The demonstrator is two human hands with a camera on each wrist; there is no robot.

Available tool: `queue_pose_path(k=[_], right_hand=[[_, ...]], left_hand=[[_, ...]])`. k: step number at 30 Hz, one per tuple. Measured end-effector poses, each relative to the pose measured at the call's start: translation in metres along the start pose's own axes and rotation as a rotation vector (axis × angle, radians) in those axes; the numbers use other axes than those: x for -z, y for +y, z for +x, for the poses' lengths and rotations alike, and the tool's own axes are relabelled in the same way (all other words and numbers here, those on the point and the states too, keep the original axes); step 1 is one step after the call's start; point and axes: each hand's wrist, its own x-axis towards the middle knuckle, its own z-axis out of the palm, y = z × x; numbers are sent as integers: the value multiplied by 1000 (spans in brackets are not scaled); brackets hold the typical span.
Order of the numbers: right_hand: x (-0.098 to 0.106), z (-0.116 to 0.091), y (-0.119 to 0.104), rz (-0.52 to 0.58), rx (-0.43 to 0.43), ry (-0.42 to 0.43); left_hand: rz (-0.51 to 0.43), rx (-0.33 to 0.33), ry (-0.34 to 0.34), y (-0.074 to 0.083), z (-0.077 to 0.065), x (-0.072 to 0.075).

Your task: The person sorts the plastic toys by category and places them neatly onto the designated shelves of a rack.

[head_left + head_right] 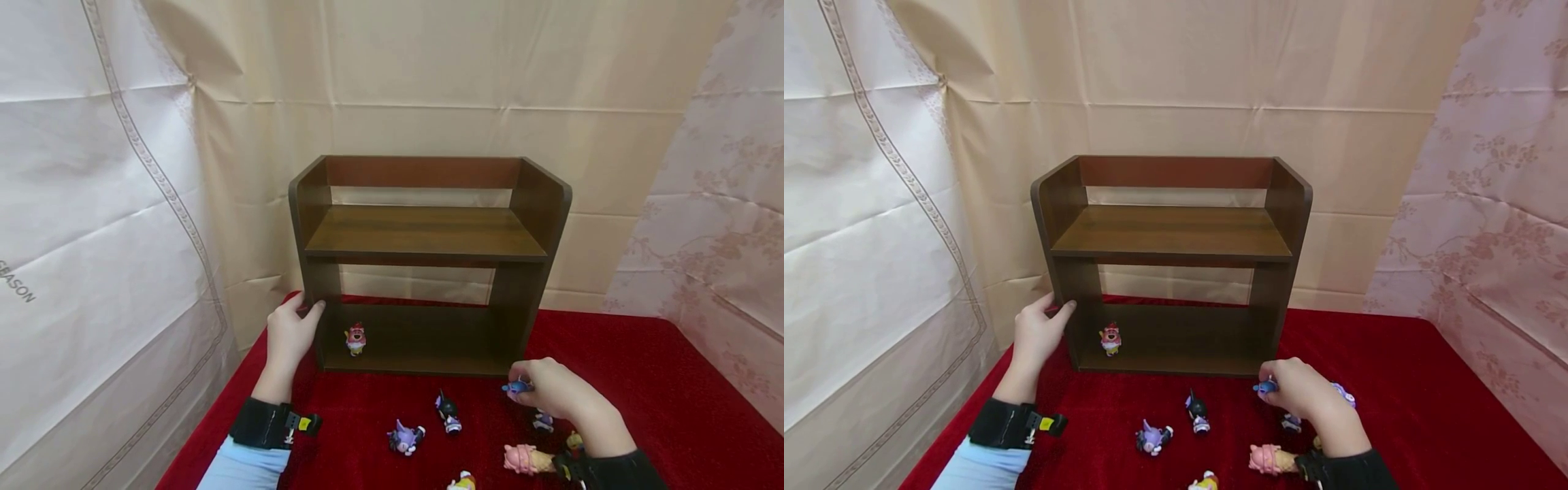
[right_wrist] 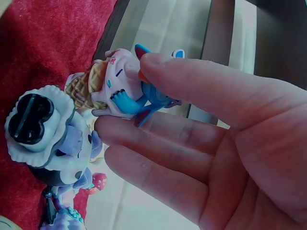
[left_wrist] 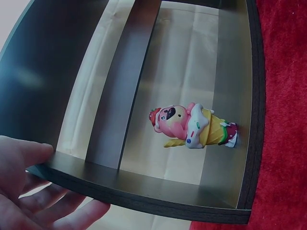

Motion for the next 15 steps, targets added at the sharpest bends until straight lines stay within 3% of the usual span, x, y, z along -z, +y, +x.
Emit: queue_pose_path(k=[15], right_hand=[[3,-1,4,7,37,4]], left_hand=[[-1,8,-4,-2,0,-1]])
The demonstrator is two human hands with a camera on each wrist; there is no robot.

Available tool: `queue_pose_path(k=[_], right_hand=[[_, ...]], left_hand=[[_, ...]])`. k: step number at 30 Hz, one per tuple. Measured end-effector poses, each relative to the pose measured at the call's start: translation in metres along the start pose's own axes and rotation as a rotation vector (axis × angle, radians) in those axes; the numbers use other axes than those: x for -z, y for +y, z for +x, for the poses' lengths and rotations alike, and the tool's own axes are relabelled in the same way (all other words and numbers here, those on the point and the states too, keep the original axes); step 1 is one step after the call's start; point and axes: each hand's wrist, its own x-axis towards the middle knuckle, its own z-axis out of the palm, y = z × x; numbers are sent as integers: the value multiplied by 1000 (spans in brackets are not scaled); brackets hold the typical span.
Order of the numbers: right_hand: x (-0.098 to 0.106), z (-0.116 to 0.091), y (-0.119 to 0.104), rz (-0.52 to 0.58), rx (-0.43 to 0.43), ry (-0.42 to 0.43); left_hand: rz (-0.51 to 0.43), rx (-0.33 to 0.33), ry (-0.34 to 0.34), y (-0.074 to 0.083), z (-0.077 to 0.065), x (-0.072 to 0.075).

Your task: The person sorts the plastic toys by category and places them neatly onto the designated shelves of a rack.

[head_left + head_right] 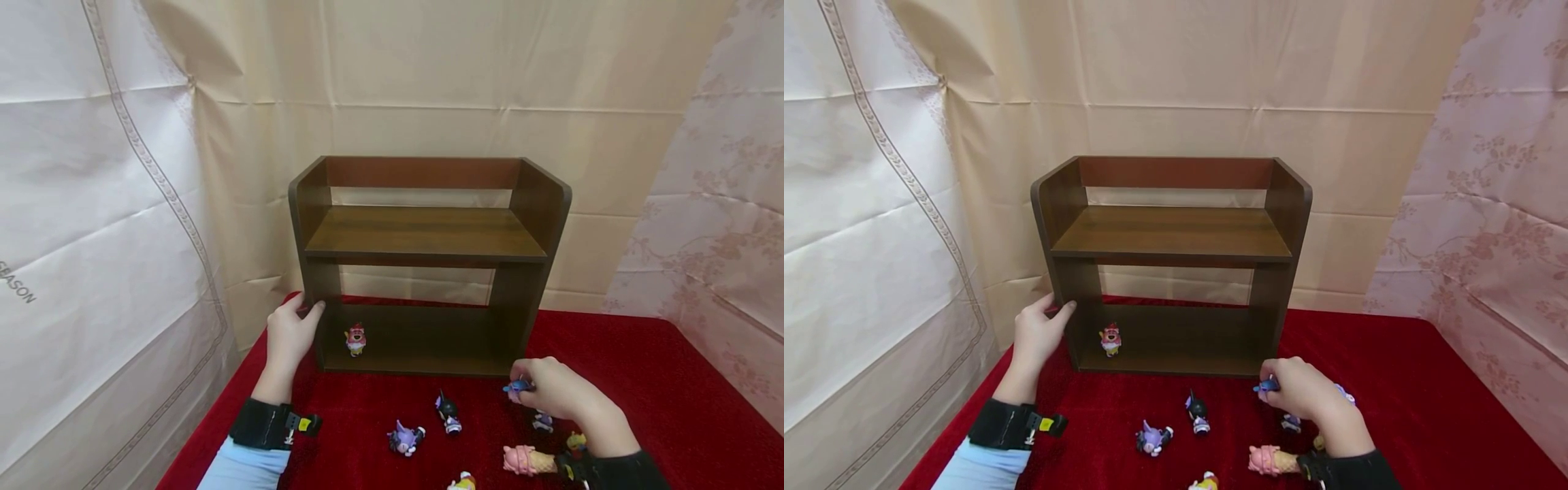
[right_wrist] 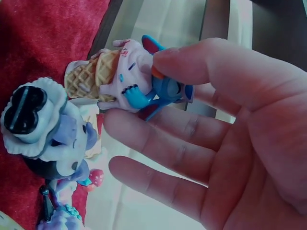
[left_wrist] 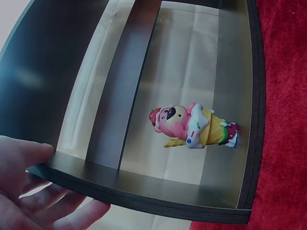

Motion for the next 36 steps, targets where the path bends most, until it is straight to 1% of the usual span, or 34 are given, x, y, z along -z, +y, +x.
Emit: queue_pose_path(k=[4,11,14,21,29,36], right_hand=[[4,0,0,4,42,23],[13,-4,-4,44,129,53],[16,-5,-7,43,143,77],[21,-11,-13,60,136,136],[24,-13,-15,68,205,205],[25,-14,-15,132,258,254]], left_hand=[[1,3,0,0,0,0],[9,-6,1,2,-1,0],[9,-11,4,2,-1,0],[17,-41,29,1,0,-1],[7,-35,20,2,0,0],[8,-25,9,1,0,0]])
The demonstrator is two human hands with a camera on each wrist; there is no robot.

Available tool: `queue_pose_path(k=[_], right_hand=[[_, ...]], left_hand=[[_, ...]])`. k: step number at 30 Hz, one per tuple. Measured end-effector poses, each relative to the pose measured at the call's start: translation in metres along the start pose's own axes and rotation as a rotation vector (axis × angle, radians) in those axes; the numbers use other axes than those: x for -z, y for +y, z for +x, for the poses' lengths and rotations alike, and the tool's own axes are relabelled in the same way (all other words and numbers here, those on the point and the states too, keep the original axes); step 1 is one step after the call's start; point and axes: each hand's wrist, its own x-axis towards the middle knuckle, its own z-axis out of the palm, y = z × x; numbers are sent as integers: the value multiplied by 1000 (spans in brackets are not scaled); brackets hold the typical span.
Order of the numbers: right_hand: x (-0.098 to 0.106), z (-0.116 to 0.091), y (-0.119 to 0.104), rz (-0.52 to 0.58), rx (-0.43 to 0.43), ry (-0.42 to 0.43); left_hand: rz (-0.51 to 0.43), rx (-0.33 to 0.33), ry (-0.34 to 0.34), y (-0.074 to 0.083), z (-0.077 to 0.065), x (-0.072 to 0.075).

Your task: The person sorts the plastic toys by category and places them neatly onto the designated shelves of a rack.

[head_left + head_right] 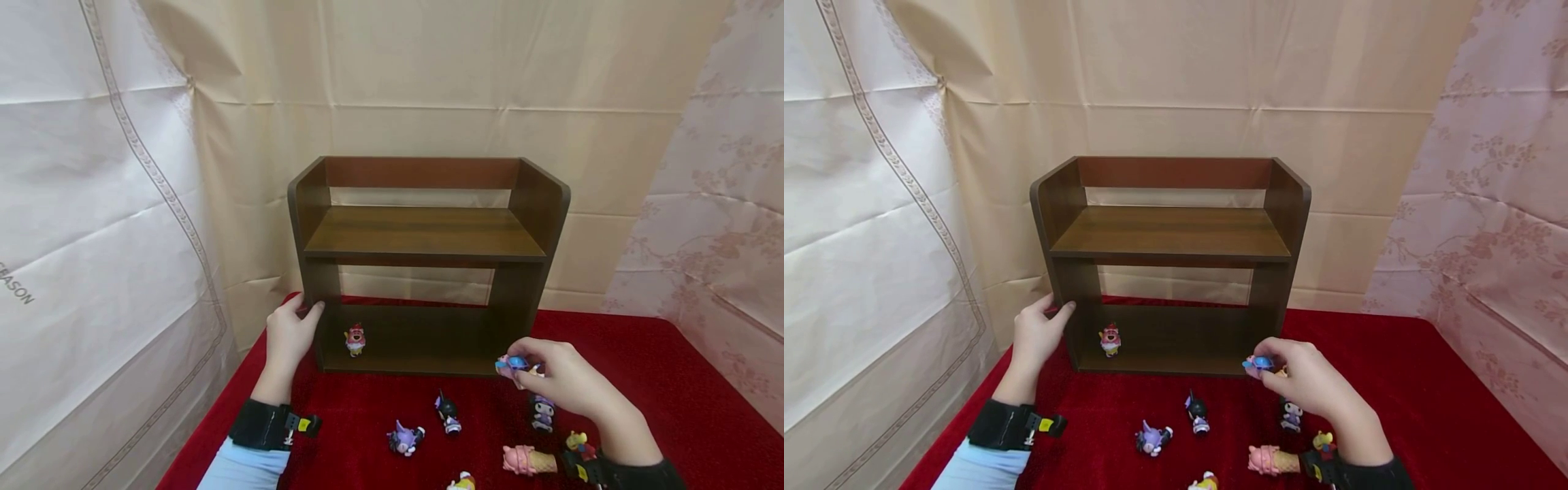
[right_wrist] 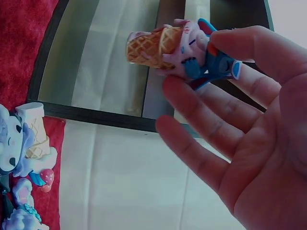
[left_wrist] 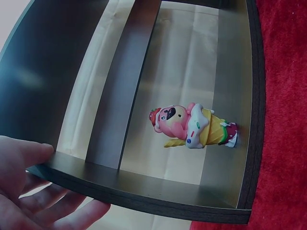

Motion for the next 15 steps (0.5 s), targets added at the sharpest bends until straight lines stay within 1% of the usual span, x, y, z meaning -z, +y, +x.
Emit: queue_pose_path(k=[3,10,15], right_hand=[[1,0,-1,13,8,16],[2,1,-6,2,60,95],[2,1,-12,17,79,130]], left_hand=[[2,0,0,0,0,0],[1,-3,5,-1,0,0],[4,-8,13,-2,0,1]])
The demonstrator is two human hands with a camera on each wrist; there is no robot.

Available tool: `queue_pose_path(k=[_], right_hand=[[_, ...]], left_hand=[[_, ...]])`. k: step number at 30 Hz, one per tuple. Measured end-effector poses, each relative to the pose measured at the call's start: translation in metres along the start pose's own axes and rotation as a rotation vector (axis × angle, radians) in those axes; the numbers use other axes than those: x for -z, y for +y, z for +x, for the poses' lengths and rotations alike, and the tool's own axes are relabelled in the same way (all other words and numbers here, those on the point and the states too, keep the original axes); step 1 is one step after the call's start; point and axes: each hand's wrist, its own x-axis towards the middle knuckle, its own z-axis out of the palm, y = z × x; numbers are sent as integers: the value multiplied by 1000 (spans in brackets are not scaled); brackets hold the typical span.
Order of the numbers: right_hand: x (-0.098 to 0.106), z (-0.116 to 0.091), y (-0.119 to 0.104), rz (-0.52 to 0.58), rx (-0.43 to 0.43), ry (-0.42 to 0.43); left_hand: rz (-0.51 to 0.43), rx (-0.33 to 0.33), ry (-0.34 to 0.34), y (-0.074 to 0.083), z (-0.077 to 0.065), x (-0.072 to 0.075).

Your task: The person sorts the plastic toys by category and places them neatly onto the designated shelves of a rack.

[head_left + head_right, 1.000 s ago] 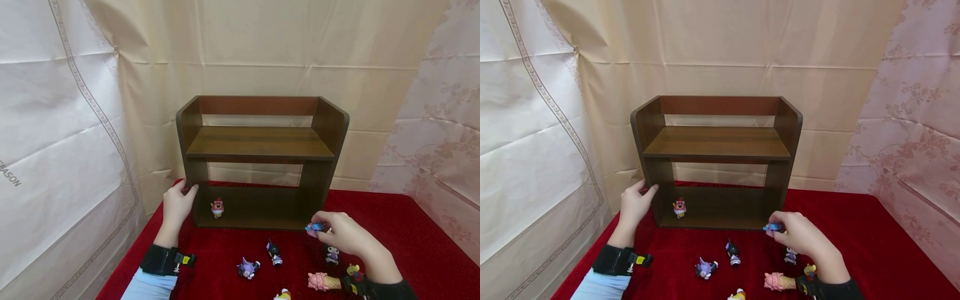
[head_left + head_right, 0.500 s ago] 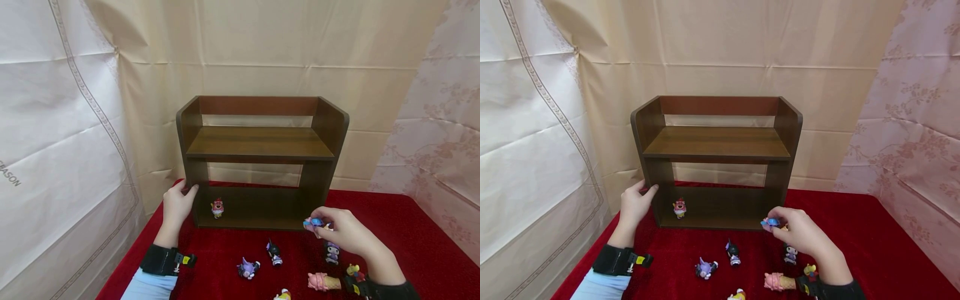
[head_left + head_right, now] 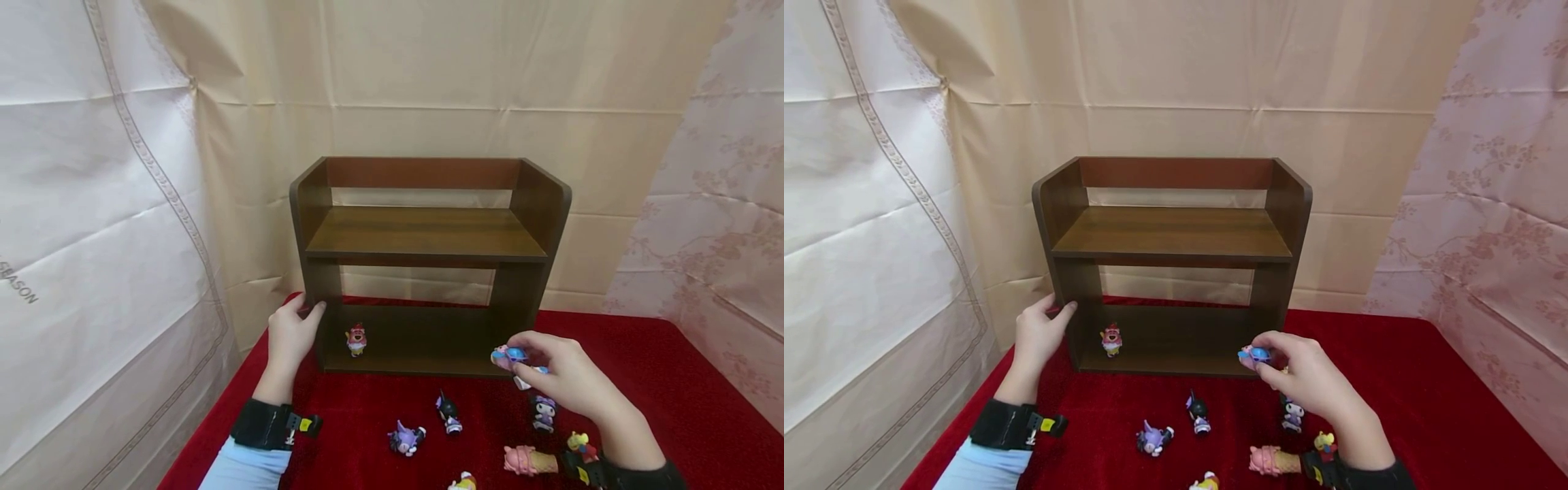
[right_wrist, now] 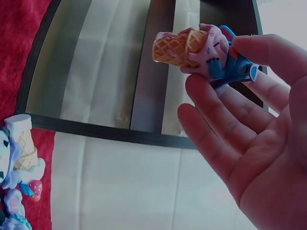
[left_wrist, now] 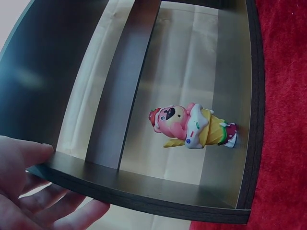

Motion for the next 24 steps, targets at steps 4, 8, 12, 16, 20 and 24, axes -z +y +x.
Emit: queue_pose_path(k=[4,8,12,16,20,24], right_hand=[[-2,2,-5,27,12,34],[-9,5,-10,57,25,47],[-20,14,-14,82,47,21],[-29,25,-18,81,74,-7],[-34,36,-21,73,104,-15],[-38,45,-23,69,118,-5]], left_hand=[[3,-1,-1,0,0,-1],[7,-7,-2,0,0,-1],[6,-11,1,-1,0,-2],[3,-6,3,-2,0,-1],[1,10,-7,-2,-1,-1],[-1,19,-16,-1,-1,-1]])
